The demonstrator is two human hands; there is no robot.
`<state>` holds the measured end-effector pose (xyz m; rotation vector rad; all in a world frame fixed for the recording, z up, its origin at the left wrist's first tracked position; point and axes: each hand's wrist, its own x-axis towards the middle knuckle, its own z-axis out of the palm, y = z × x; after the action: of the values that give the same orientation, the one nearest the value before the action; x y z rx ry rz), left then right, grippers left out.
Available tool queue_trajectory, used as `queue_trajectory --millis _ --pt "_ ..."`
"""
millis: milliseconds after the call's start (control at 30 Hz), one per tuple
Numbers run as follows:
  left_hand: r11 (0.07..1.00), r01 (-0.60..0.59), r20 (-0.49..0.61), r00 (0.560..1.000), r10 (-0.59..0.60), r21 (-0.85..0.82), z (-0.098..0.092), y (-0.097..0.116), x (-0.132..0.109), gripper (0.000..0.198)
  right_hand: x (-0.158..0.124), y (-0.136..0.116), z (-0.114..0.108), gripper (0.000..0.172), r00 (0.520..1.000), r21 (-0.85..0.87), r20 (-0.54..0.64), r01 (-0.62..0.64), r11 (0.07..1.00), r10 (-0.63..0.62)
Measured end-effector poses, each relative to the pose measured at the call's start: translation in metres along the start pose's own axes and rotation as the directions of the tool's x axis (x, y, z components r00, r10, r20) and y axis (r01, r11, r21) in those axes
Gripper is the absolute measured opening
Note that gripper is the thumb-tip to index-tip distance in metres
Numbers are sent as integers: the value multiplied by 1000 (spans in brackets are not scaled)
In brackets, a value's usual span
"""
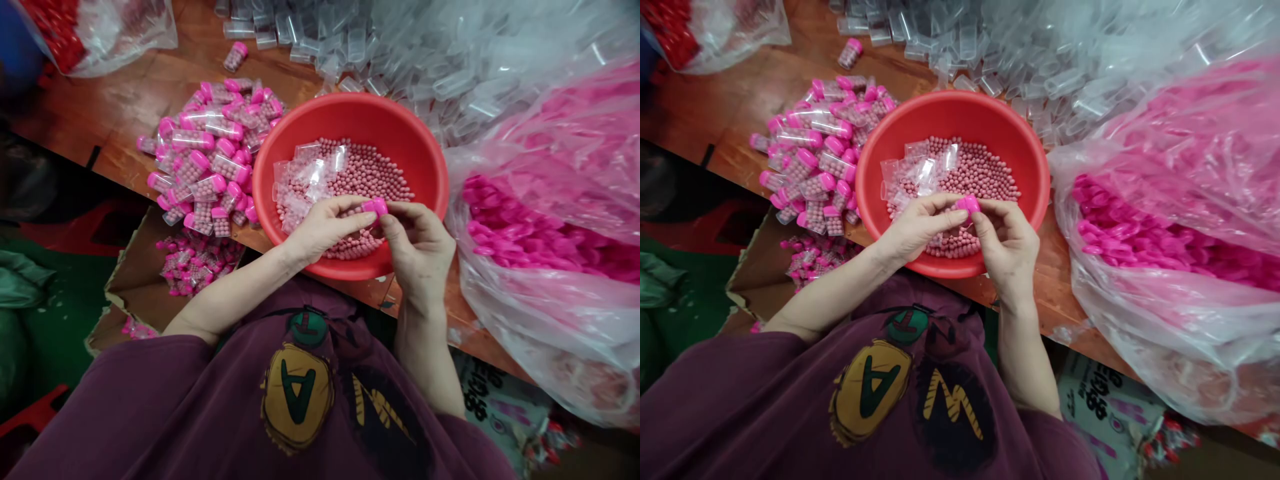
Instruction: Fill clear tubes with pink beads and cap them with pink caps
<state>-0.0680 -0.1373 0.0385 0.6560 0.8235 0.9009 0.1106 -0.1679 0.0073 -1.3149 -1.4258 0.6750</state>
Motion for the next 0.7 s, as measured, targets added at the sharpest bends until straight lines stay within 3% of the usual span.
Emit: queue_trajectory --millis 100,233,300,433,700 --pt "999 1 -50 999 -4 -48 6 0 1 8 -4 -10 2 28 992 -219 71 115 969 -102" --pt "999 38 -86 996 -38 7 12 0 2 6 -4 -8 7 65 958 -363 170 277 890 -229" --pt "997 62 -96 994 -58 46 13 -1 3 8 -3 -2 12 72 958 -415 161 284 864 -238" --pt "997 65 -103 993 -60 44 11 0 3 9 -4 3 19 71 968 -501 129 252 828 -217" --pt "992 121 -35 992 -120 33 10 0 0 16 -6 2 12 66 956 -523 167 292 801 -240"
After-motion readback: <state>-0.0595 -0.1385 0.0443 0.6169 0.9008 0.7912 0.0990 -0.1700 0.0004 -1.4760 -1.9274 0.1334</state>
